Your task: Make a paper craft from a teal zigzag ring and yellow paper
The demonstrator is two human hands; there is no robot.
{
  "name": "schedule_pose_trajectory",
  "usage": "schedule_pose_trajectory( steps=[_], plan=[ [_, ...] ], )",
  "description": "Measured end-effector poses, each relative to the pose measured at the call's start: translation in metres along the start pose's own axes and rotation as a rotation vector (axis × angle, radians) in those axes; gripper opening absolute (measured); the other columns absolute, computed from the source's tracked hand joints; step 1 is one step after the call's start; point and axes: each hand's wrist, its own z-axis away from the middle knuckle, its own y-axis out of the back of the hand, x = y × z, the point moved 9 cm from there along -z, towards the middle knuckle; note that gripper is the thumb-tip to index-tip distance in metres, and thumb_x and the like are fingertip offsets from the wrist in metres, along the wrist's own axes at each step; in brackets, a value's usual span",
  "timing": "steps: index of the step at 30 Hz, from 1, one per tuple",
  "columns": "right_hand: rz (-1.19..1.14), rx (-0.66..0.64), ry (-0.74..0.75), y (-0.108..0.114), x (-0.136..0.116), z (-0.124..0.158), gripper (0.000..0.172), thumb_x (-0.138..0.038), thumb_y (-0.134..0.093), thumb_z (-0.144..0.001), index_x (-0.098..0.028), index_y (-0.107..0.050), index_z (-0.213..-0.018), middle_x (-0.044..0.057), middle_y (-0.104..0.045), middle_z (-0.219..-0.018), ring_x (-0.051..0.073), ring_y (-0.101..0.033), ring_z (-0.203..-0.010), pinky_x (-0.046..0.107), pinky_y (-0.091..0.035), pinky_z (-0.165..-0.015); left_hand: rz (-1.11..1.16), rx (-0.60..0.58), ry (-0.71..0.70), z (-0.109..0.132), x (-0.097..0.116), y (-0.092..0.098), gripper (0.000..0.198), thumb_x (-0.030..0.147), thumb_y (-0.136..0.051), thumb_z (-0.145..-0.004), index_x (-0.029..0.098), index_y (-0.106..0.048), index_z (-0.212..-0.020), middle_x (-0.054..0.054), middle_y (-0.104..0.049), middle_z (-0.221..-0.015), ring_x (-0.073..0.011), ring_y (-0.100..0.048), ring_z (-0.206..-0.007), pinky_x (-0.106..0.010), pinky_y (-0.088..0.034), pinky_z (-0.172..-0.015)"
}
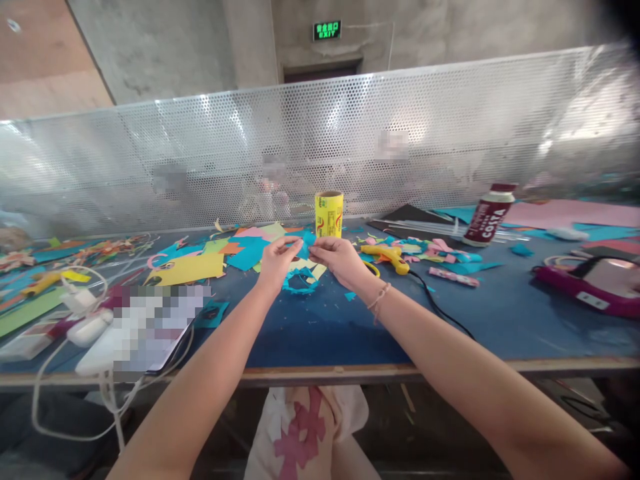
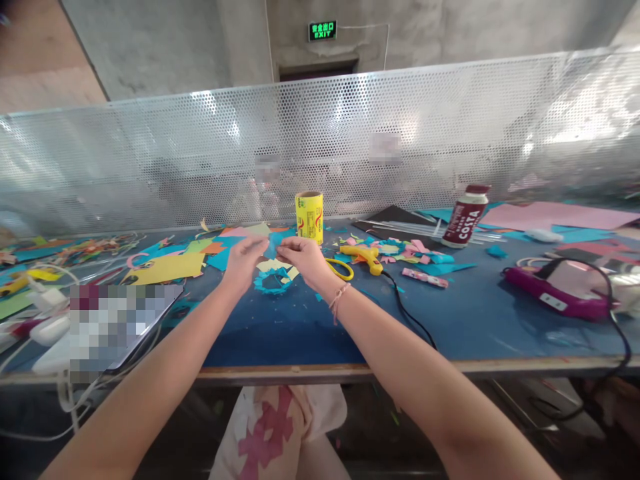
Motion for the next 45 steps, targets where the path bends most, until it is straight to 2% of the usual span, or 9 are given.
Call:
schedule_pose_trajectory(
  steps=[6, 10, 14, 20, 25, 30, 33, 38, 45],
  plan=[
    [0.110, 0.003, 0.074, 0.001, -0.001, -0.001, 0.017, -0.028, -0.070, -0.058, -0.017, -0.060, -0.066, -0.004, -0.057, -0.059, 0.008, -0.055, -0.058, 0.027, -0.049, -0.067, -0.065, 0.014, 0.005, 0.000, -0.002, 0.002, 0.026, 0.037, -0.066, -0.062, 0.018, -0.067, -0.079, -0.003, -0.064, -0.077, -0.0137, -0.056, -0.068, -0.026, -0.048, -0.059],
    [0.258, 0.014, 0.146, 0.001, -0.012, 0.001, 0.015, -0.028, -0.066, -0.061, -0.017, -0.060, -0.068, -0.003, -0.056, -0.058, 0.010, -0.055, -0.057, 0.027, -0.047, -0.062, -0.184, 0.020, -0.102, 0.000, 0.010, 0.003, 0.022, 0.035, -0.064, -0.065, 0.018, -0.066, -0.079, -0.004, -0.065, -0.081, -0.0155, -0.059, -0.075, -0.027, -0.047, -0.068],
    [0.261, 0.020, 0.122, 0.001, -0.013, 0.002, 0.016, -0.030, -0.065, -0.062, -0.017, -0.058, -0.067, -0.004, -0.053, -0.059, 0.009, -0.051, -0.056, 0.026, -0.048, -0.060, -0.249, -0.002, -0.154, 0.002, 0.018, 0.001, 0.020, 0.033, -0.062, -0.068, 0.017, -0.065, -0.080, -0.005, -0.066, -0.080, -0.0158, -0.059, -0.073, -0.029, -0.046, -0.070],
    [0.179, 0.011, 0.046, -0.001, -0.005, 0.002, 0.019, -0.031, -0.066, -0.061, -0.017, -0.054, -0.066, -0.005, -0.047, -0.060, 0.007, -0.048, -0.057, 0.024, -0.049, -0.059, -0.148, 0.015, -0.091, -0.001, 0.009, 0.003, 0.030, 0.028, -0.068, -0.061, 0.017, -0.061, -0.088, -0.006, -0.063, -0.090, -0.0154, -0.058, -0.078, -0.028, -0.045, -0.071],
    [0.175, 0.001, 0.033, -0.002, -0.003, 0.002, 0.020, -0.031, -0.066, -0.061, -0.017, -0.052, -0.066, -0.005, -0.045, -0.060, 0.006, -0.046, -0.056, 0.024, -0.049, -0.059, -0.065, 0.001, -0.051, -0.004, 0.000, 0.002, 0.035, 0.028, -0.070, -0.060, 0.019, -0.056, -0.090, -0.001, -0.060, -0.073, -0.0128, -0.057, -0.066, -0.026, -0.044, -0.062],
    [0.194, 0.005, 0.053, 0.000, -0.003, 0.000, 0.017, -0.029, -0.062, -0.065, -0.017, -0.051, -0.066, -0.005, -0.044, -0.060, 0.007, -0.047, -0.056, 0.024, -0.049, -0.061, 0.004, 0.006, -0.056, -0.003, 0.000, 0.004, 0.038, 0.026, -0.070, -0.060, 0.020, -0.052, -0.092, 0.000, -0.059, -0.073, -0.0120, -0.057, -0.063, -0.026, -0.045, -0.061],
    [0.278, -0.009, 0.099, 0.000, -0.008, 0.001, 0.012, -0.024, -0.058, -0.068, -0.017, -0.054, -0.077, -0.002, -0.051, -0.067, 0.008, -0.051, -0.060, 0.026, -0.050, -0.063, 0.045, -0.008, -0.035, -0.003, 0.000, 0.002, 0.038, 0.025, -0.070, -0.059, 0.020, -0.050, -0.092, 0.001, -0.060, -0.070, -0.0119, -0.057, -0.060, -0.026, -0.045, -0.060],
    [0.555, -0.031, 0.318, -0.004, -0.032, 0.007, 0.041, -0.010, -0.047, -0.069, -0.022, -0.051, -0.108, 0.003, -0.055, -0.096, 0.008, -0.056, -0.060, 0.027, -0.050, -0.064, 0.104, -0.020, 0.049, -0.002, -0.001, -0.001, 0.038, 0.023, -0.070, -0.057, 0.019, -0.049, -0.088, 0.001, -0.061, -0.066, -0.0122, -0.057, -0.056, -0.027, -0.046, -0.058],
    [0.719, -0.099, 0.441, -0.007, -0.044, 0.010, 0.029, -0.013, -0.049, -0.072, -0.022, -0.060, -0.098, 0.006, -0.057, -0.099, 0.014, -0.058, -0.080, 0.027, -0.050, -0.065, 0.172, -0.078, 0.168, 0.000, -0.004, -0.004, 0.027, 0.023, -0.068, -0.058, 0.018, -0.052, -0.080, 0.003, -0.059, -0.062, -0.0103, -0.055, -0.052, -0.022, -0.042, -0.049]
  ],
)
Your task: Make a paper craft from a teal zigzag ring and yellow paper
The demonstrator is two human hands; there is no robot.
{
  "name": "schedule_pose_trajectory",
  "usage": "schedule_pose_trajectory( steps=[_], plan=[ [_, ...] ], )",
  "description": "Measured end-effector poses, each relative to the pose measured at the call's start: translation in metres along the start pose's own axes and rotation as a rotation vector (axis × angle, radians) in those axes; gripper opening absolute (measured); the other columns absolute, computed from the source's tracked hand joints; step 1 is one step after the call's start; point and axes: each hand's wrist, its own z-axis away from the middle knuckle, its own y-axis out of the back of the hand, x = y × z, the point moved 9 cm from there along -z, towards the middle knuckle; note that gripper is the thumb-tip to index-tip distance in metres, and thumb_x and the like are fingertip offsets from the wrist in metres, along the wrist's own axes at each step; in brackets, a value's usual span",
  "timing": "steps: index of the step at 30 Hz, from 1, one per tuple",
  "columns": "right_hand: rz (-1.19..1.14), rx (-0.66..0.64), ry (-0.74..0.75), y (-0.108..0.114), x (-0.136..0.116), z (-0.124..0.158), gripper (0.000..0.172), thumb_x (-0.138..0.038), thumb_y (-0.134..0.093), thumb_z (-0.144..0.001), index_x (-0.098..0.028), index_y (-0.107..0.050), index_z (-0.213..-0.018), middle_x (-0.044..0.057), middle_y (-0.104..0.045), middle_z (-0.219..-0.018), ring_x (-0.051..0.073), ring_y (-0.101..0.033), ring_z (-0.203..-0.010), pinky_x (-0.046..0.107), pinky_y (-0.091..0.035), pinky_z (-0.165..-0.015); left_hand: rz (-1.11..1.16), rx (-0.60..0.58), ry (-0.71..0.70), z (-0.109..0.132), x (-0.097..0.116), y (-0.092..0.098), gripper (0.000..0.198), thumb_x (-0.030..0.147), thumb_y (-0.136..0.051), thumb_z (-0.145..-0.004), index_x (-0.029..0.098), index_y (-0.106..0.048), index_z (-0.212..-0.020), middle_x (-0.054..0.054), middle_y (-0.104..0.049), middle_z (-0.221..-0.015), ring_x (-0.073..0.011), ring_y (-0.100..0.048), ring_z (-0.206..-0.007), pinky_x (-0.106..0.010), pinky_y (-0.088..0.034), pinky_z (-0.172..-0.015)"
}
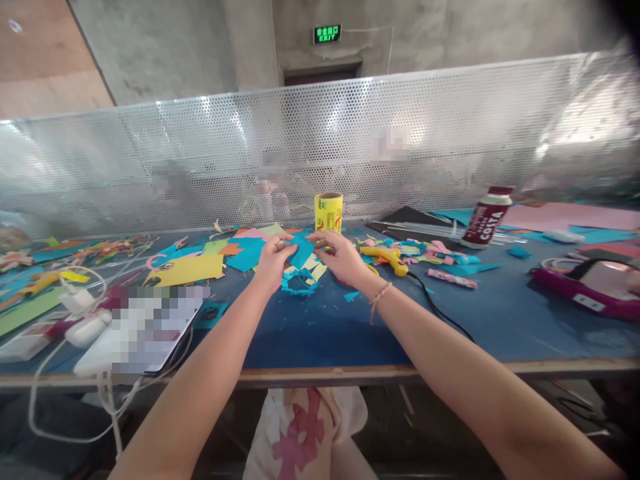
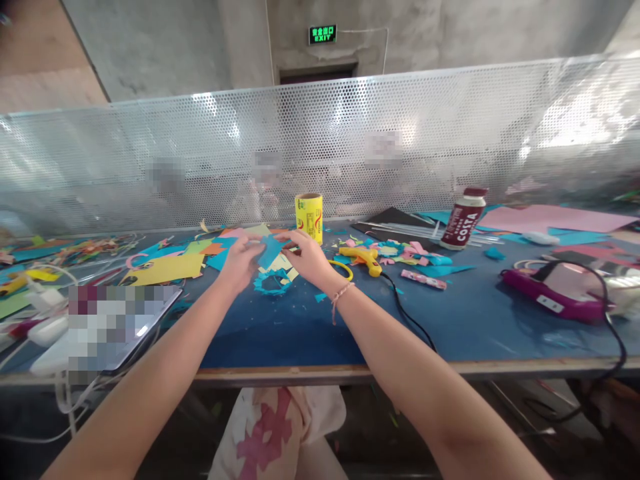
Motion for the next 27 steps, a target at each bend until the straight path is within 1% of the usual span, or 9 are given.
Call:
schedule_pose_trajectory(
  steps=[2, 4, 7, 10, 13, 17, 23, 27],
  plan=[
    [-0.005, -0.043, 0.055, -0.003, -0.004, 0.001, 0.029, -0.013, -0.050, -0.072, -0.023, -0.061, -0.097, 0.005, -0.056, -0.100, 0.014, -0.057, -0.084, 0.027, -0.049, -0.068, 0.015, -0.026, 0.016, 0.001, -0.001, -0.003, 0.027, 0.024, -0.068, -0.059, 0.018, -0.053, -0.081, 0.003, -0.058, -0.062, -0.0093, -0.054, -0.051, -0.021, -0.042, -0.049],
    [0.013, -0.061, 0.109, -0.004, -0.008, 0.002, 0.029, -0.012, -0.050, -0.072, -0.024, -0.063, -0.095, 0.004, -0.058, -0.096, 0.014, -0.056, -0.085, 0.027, -0.049, -0.069, 0.006, -0.051, 0.016, 0.001, -0.001, -0.005, 0.028, 0.025, -0.068, -0.059, 0.018, -0.055, -0.082, 0.004, -0.058, -0.061, -0.0087, -0.054, -0.051, -0.020, -0.040, -0.047],
    [0.057, -0.032, 0.134, -0.003, -0.009, 0.002, 0.031, -0.008, -0.048, -0.070, -0.024, -0.064, -0.091, 0.002, -0.060, -0.088, 0.014, -0.056, -0.082, 0.028, -0.047, -0.070, -0.040, -0.071, -0.009, 0.002, 0.000, -0.007, 0.029, 0.027, -0.070, -0.059, 0.018, -0.056, -0.083, 0.003, -0.057, -0.060, -0.0077, -0.052, -0.048, -0.018, -0.037, -0.042],
    [0.074, 0.014, 0.123, 0.002, -0.009, 0.002, 0.029, -0.007, -0.048, -0.068, -0.023, -0.066, -0.084, 0.002, -0.062, -0.084, 0.015, -0.056, -0.081, 0.029, -0.046, -0.071, -0.067, -0.073, -0.036, 0.002, 0.003, -0.007, 0.031, 0.030, -0.070, -0.060, 0.018, -0.056, -0.085, 0.003, -0.057, -0.059, -0.0078, -0.051, -0.047, -0.018, -0.037, -0.042],
    [0.083, 0.080, 0.130, 0.008, -0.012, 0.002, 0.026, -0.007, -0.050, -0.067, -0.023, -0.066, -0.080, 0.002, -0.063, -0.083, 0.015, -0.057, -0.080, 0.030, -0.046, -0.071, -0.033, -0.105, -0.033, 0.003, 0.005, -0.010, 0.031, 0.029, -0.070, -0.061, 0.018, -0.056, -0.087, 0.002, -0.058, -0.061, -0.0083, -0.053, -0.052, -0.020, -0.040, -0.047],
    [0.106, 0.152, 0.163, 0.017, -0.017, 0.004, 0.028, -0.006, -0.048, -0.067, -0.023, -0.066, -0.080, 0.002, -0.064, -0.084, 0.016, -0.057, -0.081, 0.030, -0.047, -0.072, 0.067, -0.145, -0.008, 0.004, 0.006, -0.014, 0.033, 0.021, -0.071, -0.059, 0.017, -0.056, -0.088, 0.000, -0.061, -0.070, -0.0105, -0.058, -0.062, -0.023, -0.046, -0.058],
    [0.085, 0.167, 0.114, 0.019, -0.013, 0.004, 0.029, -0.007, -0.048, -0.066, -0.023, -0.067, -0.081, 0.001, -0.065, -0.086, 0.016, -0.058, -0.081, 0.031, -0.048, -0.072, 0.129, -0.156, 0.042, 0.004, 0.000, -0.016, 0.039, 0.018, -0.073, -0.057, 0.017, -0.054, -0.092, -0.001, -0.063, -0.075, -0.0127, -0.061, -0.068, -0.028, -0.049, -0.065],
    [-0.030, 0.194, 0.003, 0.017, -0.004, 0.003, 0.023, -0.011, -0.052, -0.065, -0.021, -0.067, -0.078, 0.001, -0.066, -0.081, 0.015, -0.059, -0.073, 0.031, -0.048, -0.070, 0.156, -0.173, 0.071, 0.005, -0.003, -0.017, 0.040, 0.018, -0.072, -0.057, 0.018, -0.054, -0.093, -0.001, -0.063, -0.075, -0.0130, -0.061, -0.067, -0.028, -0.049, -0.064]
  ],
)
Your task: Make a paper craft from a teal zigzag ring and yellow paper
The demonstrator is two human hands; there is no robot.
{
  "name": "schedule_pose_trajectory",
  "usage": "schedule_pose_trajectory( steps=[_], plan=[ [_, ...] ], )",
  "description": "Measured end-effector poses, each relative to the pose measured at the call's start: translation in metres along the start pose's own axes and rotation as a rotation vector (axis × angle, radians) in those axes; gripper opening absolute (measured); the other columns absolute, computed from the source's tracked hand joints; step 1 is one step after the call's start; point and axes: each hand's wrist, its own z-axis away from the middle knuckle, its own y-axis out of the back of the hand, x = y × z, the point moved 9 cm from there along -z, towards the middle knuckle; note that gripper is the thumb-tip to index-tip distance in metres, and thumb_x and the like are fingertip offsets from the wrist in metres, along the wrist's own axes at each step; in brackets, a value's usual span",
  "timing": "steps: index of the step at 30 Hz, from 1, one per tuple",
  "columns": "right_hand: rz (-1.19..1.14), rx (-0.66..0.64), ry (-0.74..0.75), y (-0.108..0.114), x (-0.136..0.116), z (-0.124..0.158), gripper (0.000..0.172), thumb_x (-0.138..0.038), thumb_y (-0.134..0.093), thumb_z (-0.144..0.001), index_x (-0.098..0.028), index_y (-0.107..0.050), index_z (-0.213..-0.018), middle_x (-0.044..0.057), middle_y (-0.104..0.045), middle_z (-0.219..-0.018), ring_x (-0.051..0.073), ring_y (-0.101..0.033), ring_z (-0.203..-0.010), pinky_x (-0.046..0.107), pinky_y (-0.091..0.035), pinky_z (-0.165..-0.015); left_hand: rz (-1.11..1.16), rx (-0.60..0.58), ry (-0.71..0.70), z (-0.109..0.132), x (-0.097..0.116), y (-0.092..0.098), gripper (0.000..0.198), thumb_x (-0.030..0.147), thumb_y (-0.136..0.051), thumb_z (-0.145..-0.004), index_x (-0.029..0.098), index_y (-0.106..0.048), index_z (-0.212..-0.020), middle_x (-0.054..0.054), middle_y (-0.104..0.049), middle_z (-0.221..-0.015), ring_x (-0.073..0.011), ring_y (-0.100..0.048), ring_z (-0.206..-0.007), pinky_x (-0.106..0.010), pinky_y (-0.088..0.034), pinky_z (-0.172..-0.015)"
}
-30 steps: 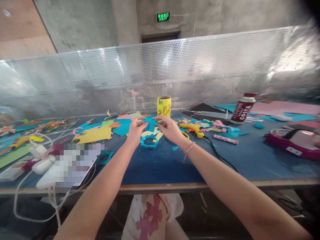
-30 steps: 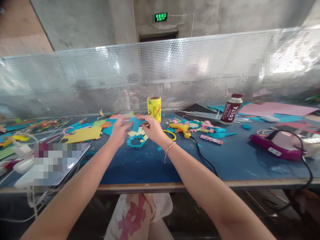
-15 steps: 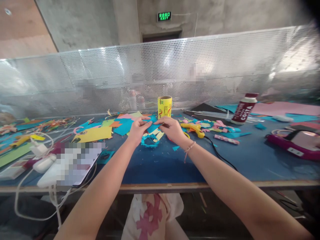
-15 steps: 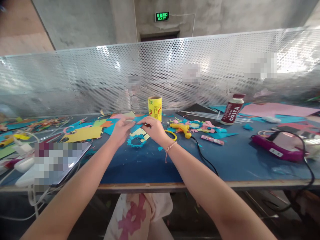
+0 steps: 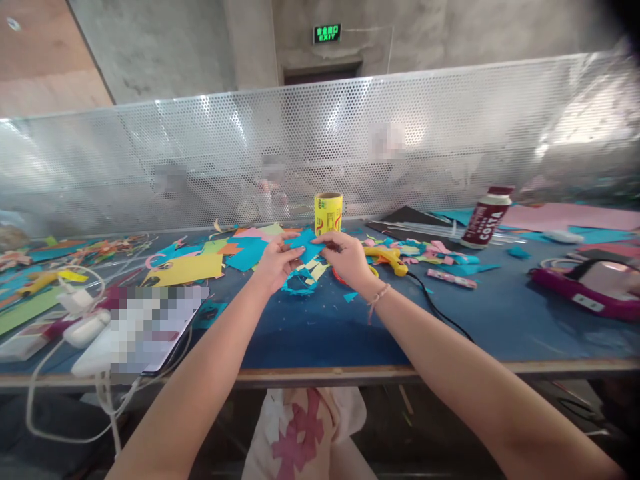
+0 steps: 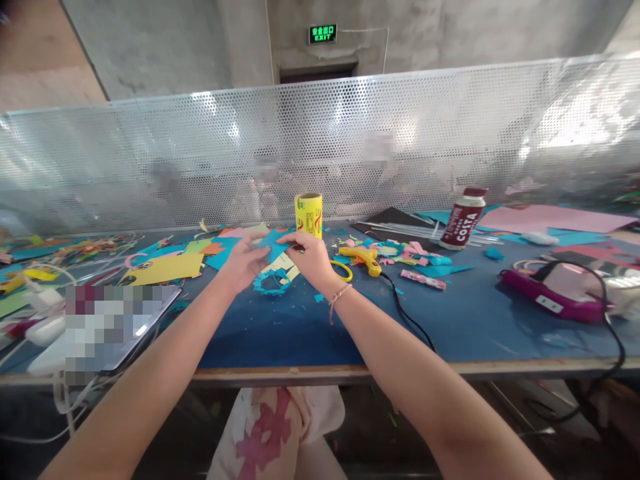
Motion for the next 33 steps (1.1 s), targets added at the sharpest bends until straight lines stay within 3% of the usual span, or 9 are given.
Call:
schedule_pose_trajectory(
  steps=[4, 9, 16, 22, 27, 33],
  plan=[
    [-0.154, -0.030, -0.139, -0.008, 0.013, 0.001, 0.018, -0.016, -0.055, -0.064, -0.020, -0.066, -0.079, 0.001, -0.065, -0.075, 0.014, -0.058, -0.068, 0.029, -0.047, -0.065, 0.028, 0.021, 0.019, 0.000, 0.001, 0.001, 0.037, 0.016, -0.070, -0.058, 0.018, -0.054, -0.092, -0.001, -0.062, -0.077, -0.0126, -0.061, -0.066, -0.027, -0.049, -0.061],
    [-0.198, -0.086, -0.155, -0.014, 0.013, 0.001, 0.016, -0.019, -0.059, -0.062, -0.019, -0.065, -0.077, 0.001, -0.064, -0.073, 0.013, -0.057, -0.067, 0.028, -0.046, -0.064, 0.025, 0.054, 0.026, 0.001, 0.002, 0.002, 0.032, 0.016, -0.068, -0.059, 0.017, -0.052, -0.087, 0.001, -0.060, -0.071, -0.0096, -0.058, -0.060, -0.024, -0.046, -0.057],
    [-0.229, 0.026, -0.171, -0.004, 0.020, 0.001, 0.016, -0.018, -0.059, -0.064, -0.019, -0.065, -0.078, 0.002, -0.064, -0.074, 0.014, -0.058, -0.069, 0.029, -0.047, -0.066, -0.123, 0.150, -0.222, 0.004, 0.021, 0.010, 0.030, 0.023, -0.066, -0.063, 0.021, -0.048, -0.086, 0.004, -0.058, -0.064, -0.0105, -0.057, -0.057, -0.028, -0.048, -0.063],
    [-0.192, 0.080, -0.168, 0.001, 0.025, 0.001, 0.018, -0.020, -0.058, -0.066, -0.020, -0.067, -0.081, 0.002, -0.065, -0.075, 0.015, -0.059, -0.071, 0.031, -0.048, -0.067, -0.405, 0.179, -0.431, 0.016, 0.042, 0.002, 0.012, 0.021, -0.063, -0.064, 0.019, -0.059, -0.076, -0.001, -0.062, -0.073, -0.0134, -0.059, -0.069, -0.028, -0.048, -0.069],
    [-0.234, 0.080, -0.169, -0.001, 0.016, 0.003, 0.017, -0.020, -0.060, -0.066, -0.020, -0.068, -0.081, 0.002, -0.066, -0.075, 0.016, -0.060, -0.072, 0.032, -0.049, -0.068, -0.515, 0.252, -0.454, 0.021, 0.045, 0.002, 0.009, 0.018, -0.063, -0.063, 0.018, -0.064, -0.072, -0.002, -0.064, -0.071, -0.0140, -0.058, -0.069, -0.027, -0.046, -0.066],
    [-0.342, -0.003, -0.145, -0.012, 0.007, 0.003, 0.022, -0.022, -0.064, -0.064, -0.021, -0.067, -0.085, 0.002, -0.067, -0.083, 0.015, -0.061, -0.079, 0.033, -0.048, -0.076, -0.382, 0.257, -0.465, 0.017, 0.036, 0.010, 0.011, 0.021, -0.065, -0.062, 0.018, -0.067, -0.072, -0.001, -0.066, -0.070, -0.0131, -0.059, -0.066, -0.026, -0.047, -0.065]
  ],
)
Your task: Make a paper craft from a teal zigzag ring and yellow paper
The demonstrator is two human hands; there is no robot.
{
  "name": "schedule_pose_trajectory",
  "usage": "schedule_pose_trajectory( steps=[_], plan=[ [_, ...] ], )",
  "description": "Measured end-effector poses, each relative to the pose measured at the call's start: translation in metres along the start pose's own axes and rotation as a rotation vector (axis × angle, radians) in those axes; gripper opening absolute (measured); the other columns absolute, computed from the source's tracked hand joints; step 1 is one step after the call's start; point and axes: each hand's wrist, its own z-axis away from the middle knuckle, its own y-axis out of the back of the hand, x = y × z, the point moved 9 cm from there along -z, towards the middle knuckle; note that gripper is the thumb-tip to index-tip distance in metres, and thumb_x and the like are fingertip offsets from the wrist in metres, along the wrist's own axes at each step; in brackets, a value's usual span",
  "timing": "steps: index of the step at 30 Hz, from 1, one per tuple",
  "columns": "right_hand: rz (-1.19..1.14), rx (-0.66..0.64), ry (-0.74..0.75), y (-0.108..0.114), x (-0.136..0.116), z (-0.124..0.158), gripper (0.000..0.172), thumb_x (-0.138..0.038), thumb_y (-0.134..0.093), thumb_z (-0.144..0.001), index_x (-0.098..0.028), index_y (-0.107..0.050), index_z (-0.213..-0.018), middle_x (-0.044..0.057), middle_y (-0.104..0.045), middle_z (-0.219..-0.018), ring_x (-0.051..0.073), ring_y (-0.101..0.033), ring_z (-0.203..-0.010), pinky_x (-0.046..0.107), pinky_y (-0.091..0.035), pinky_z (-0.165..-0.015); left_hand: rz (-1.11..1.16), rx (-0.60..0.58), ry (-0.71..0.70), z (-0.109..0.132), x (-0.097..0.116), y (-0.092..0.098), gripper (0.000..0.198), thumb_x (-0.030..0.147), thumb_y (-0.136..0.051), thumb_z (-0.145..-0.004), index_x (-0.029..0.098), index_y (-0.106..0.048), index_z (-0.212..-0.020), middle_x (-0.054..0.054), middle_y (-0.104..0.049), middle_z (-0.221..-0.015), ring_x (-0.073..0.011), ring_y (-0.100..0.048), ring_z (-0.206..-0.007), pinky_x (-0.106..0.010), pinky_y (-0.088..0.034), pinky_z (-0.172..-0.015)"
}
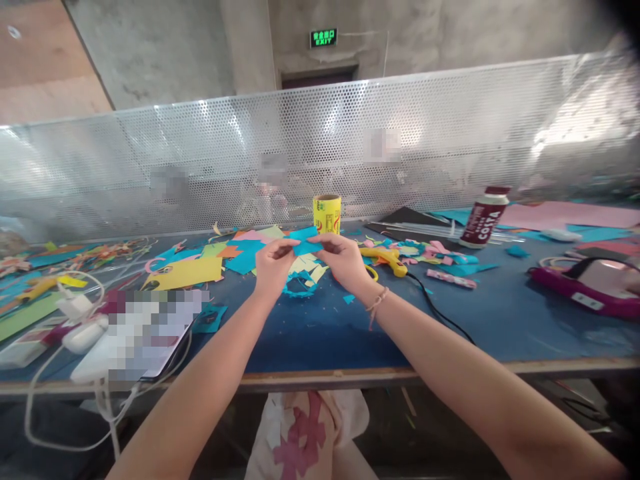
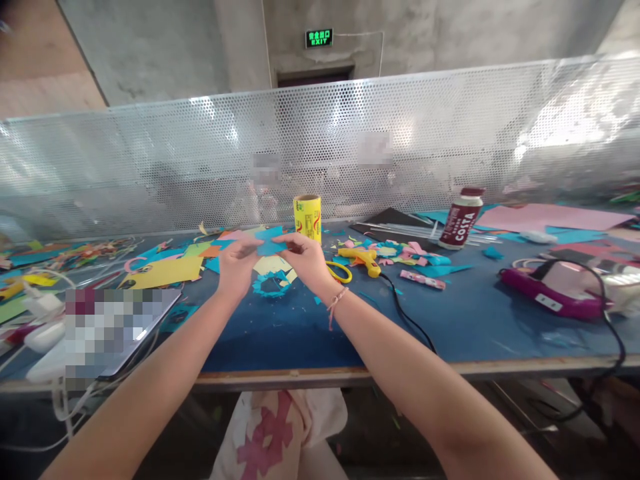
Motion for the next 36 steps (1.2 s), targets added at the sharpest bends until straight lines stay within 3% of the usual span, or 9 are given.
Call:
schedule_pose_trajectory(
  steps=[12, 18, 24, 29, 36],
  plan=[
    [-0.262, -0.100, -0.156, -0.011, 0.015, -0.001, 0.044, -0.015, -0.065, -0.060, -0.022, -0.061, -0.103, 0.002, -0.067, -0.090, 0.015, -0.060, -0.083, 0.032, -0.046, -0.078, 0.149, -0.002, 0.097, -0.006, -0.013, 0.001, 0.016, 0.021, -0.070, -0.056, 0.018, -0.068, -0.072, -0.002, -0.067, -0.072, -0.0135, -0.061, -0.068, -0.027, -0.048, -0.066],
    [-0.151, -0.091, -0.099, -0.009, 0.010, -0.002, 0.033, -0.015, -0.063, -0.061, -0.021, -0.064, -0.093, 0.000, -0.067, -0.085, 0.014, -0.060, -0.081, 0.032, -0.045, -0.080, 0.201, -0.033, 0.105, -0.006, -0.016, -0.002, 0.017, 0.020, -0.071, -0.055, 0.018, -0.068, -0.072, -0.001, -0.067, -0.071, -0.0124, -0.060, -0.066, -0.026, -0.048, -0.066],
    [-0.064, 0.037, -0.053, 0.006, 0.005, -0.003, 0.015, -0.020, -0.066, -0.061, -0.020, -0.064, -0.076, -0.001, -0.065, -0.075, 0.012, -0.059, -0.072, 0.030, -0.047, -0.072, 0.197, -0.009, 0.080, -0.006, -0.012, -0.001, 0.016, 0.018, -0.071, -0.054, 0.018, -0.067, -0.069, 0.000, -0.066, -0.068, -0.0121, -0.060, -0.064, -0.026, -0.047, -0.065],
    [-0.068, 0.058, -0.038, 0.006, -0.001, 0.000, 0.015, -0.026, -0.070, -0.059, -0.020, -0.063, -0.070, -0.001, -0.063, -0.067, 0.011, -0.057, -0.063, 0.028, -0.047, -0.063, 0.164, 0.009, 0.048, -0.004, -0.004, 0.000, 0.017, 0.016, -0.073, -0.050, 0.019, -0.067, -0.066, 0.001, -0.065, -0.065, -0.0116, -0.059, -0.061, -0.026, -0.047, -0.062],
    [-0.123, 0.085, -0.026, 0.006, 0.007, 0.002, 0.012, -0.026, -0.070, -0.060, -0.021, -0.066, -0.070, -0.001, -0.065, -0.068, 0.012, -0.058, -0.066, 0.029, -0.048, -0.063, 0.206, 0.056, 0.055, 0.000, -0.006, 0.000, 0.017, 0.018, -0.075, -0.048, 0.019, -0.067, -0.063, 0.001, -0.066, -0.067, -0.0134, -0.061, -0.067, -0.028, -0.049, -0.065]
  ],
)
